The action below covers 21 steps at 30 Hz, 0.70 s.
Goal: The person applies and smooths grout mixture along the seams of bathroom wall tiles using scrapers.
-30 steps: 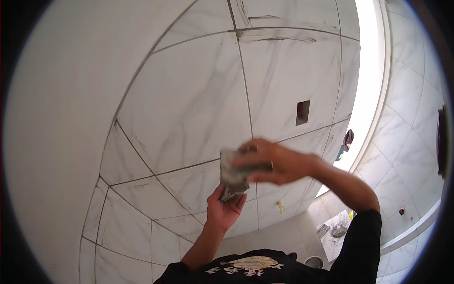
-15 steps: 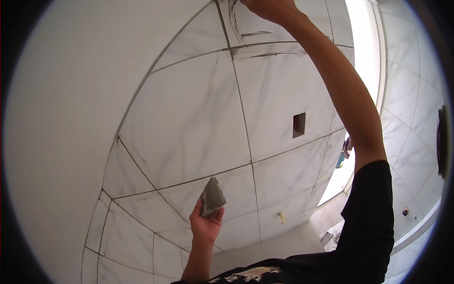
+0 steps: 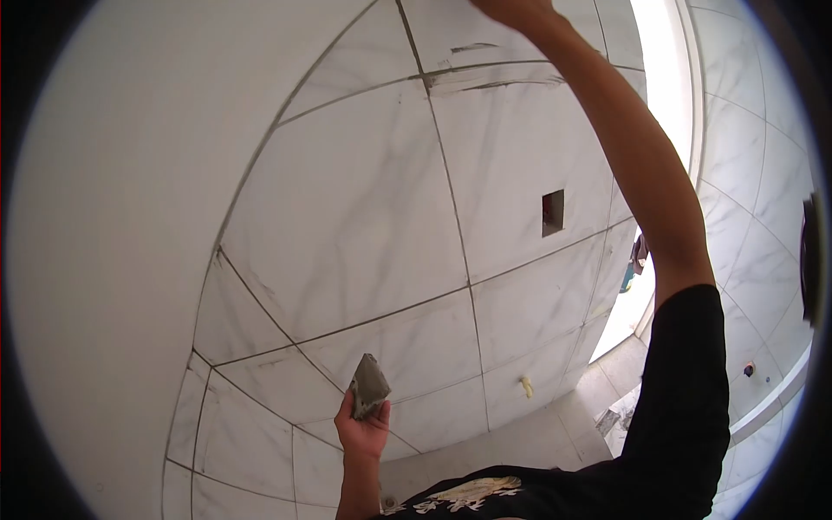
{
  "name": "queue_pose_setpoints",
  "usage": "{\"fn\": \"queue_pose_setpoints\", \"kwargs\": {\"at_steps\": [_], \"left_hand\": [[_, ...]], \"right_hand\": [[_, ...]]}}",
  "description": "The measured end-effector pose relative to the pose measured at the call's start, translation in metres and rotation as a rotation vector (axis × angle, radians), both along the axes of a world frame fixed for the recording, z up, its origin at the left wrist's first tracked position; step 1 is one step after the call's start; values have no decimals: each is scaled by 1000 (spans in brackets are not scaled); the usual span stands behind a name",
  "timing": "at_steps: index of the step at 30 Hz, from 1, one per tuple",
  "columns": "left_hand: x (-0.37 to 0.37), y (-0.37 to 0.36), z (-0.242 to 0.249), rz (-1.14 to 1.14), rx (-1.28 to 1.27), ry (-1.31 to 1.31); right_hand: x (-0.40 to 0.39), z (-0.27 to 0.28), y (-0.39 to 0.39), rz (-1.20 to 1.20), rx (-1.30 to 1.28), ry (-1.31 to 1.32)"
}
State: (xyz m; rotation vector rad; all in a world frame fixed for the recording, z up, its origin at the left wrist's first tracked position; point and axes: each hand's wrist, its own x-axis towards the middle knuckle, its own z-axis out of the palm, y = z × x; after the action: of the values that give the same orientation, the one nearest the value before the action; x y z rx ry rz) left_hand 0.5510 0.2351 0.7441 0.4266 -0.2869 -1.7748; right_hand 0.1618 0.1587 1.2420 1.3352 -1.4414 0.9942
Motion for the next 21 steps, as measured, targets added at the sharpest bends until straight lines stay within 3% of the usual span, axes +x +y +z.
{"fn": "queue_pose_setpoints", "kwargs": {"at_steps": [2,5,6,10,12,14,16,21], "left_hand": [[-3,6,7,34,30,-6],[-1,10,-3,62,73,-17],[0,12,-9,59,81,-28],[4,16,-10,24,134,13],[7,20,-8,62,132,23],[11,20,-9,80,126,13],[14,19,-11,91,119,-5],[16,9,-22,32,96,12]], "right_hand": [[-19,25,-25,13,-60,-5],[35,-7,-32,184,-135,-117],[52,-25,-37,208,-158,-42],[82,-62,0,224,148,99],[68,-46,5,339,-31,-45],[45,-21,-16,136,-117,17],[51,-10,-8,190,-26,-22],[66,-65,-28,253,-41,128]]}}
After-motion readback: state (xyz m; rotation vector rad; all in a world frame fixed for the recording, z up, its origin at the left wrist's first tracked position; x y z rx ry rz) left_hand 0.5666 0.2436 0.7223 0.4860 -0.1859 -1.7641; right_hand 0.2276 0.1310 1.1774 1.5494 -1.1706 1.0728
